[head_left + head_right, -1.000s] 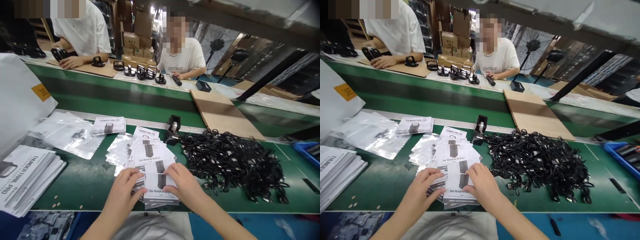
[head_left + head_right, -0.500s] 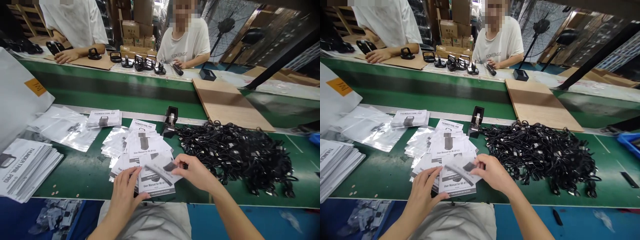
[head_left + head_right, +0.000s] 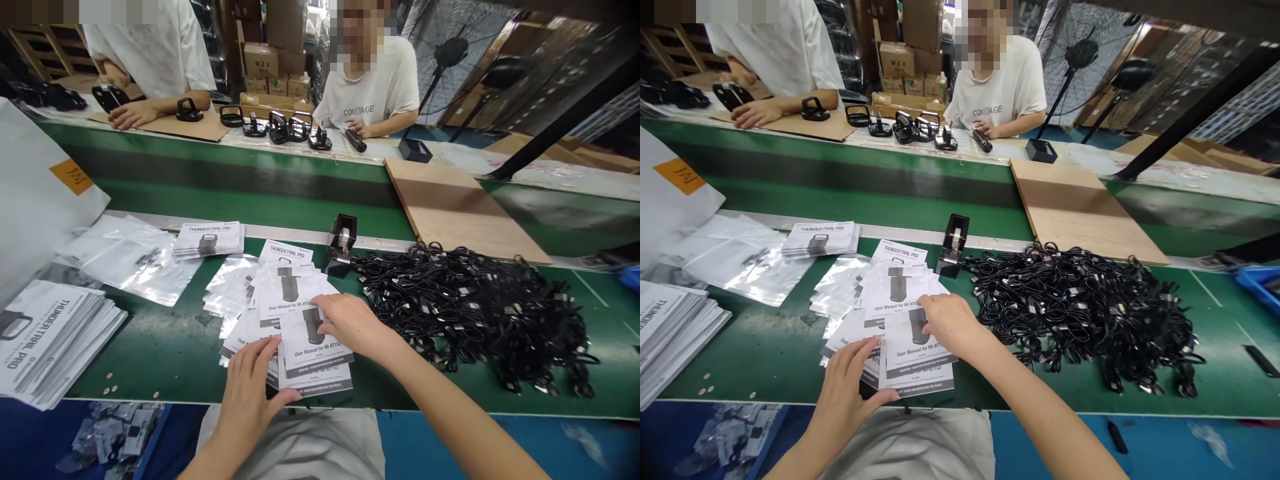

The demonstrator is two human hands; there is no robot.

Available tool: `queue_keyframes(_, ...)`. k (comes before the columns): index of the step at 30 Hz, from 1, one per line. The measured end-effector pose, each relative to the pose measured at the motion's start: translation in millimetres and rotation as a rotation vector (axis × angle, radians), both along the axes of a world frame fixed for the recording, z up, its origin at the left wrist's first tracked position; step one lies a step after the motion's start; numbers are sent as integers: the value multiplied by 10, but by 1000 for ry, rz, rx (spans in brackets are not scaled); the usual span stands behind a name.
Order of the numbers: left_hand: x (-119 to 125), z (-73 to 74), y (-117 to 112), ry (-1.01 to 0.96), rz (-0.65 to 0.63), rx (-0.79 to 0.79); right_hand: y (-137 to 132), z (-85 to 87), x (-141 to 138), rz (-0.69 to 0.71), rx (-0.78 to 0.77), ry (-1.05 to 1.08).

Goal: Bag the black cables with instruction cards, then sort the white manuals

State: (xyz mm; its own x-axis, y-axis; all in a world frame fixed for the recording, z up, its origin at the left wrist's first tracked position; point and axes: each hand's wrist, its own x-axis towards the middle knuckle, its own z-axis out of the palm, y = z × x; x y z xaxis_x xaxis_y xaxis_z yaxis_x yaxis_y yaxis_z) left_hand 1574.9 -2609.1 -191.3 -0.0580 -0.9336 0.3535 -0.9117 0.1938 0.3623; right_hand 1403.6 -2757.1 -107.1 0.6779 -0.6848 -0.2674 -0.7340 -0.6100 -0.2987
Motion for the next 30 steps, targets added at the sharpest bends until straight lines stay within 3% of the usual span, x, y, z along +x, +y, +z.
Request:
queue_keyframes(4,-16,-8,11,18,18,-2,-71,-21,-5,-41,-39,21)
queue_keyframes(9,-27,-12,16,35,42,34,-100,79,-321,-323,33,-211)
queue_keyframes(12,-26,-15,13,43,32,34,-13,60,-303,-209,55,-270)
queue_keyframes(15,-27,-9,14,45,28,29,88,-42,-82,-14,-62,-95)
queue_keyframes(17,-30,0,20,51,33,40,113,-107,44,21,-82,-16)
queue_keyframes(20,-35,8,32,72,37,61,54,-102,29,-30,4,-70)
queue_keyframes(25,-28,-5,54,77,42,74,-119,169,-341,-496,126,-362)
queue_keyframes(28,-20,-16,55,87,37,51,-21,226,-368,-388,442,-376)
queue_keyframes(30,-20,-20,52,82,35,46,134,146,-252,-239,505,-242)
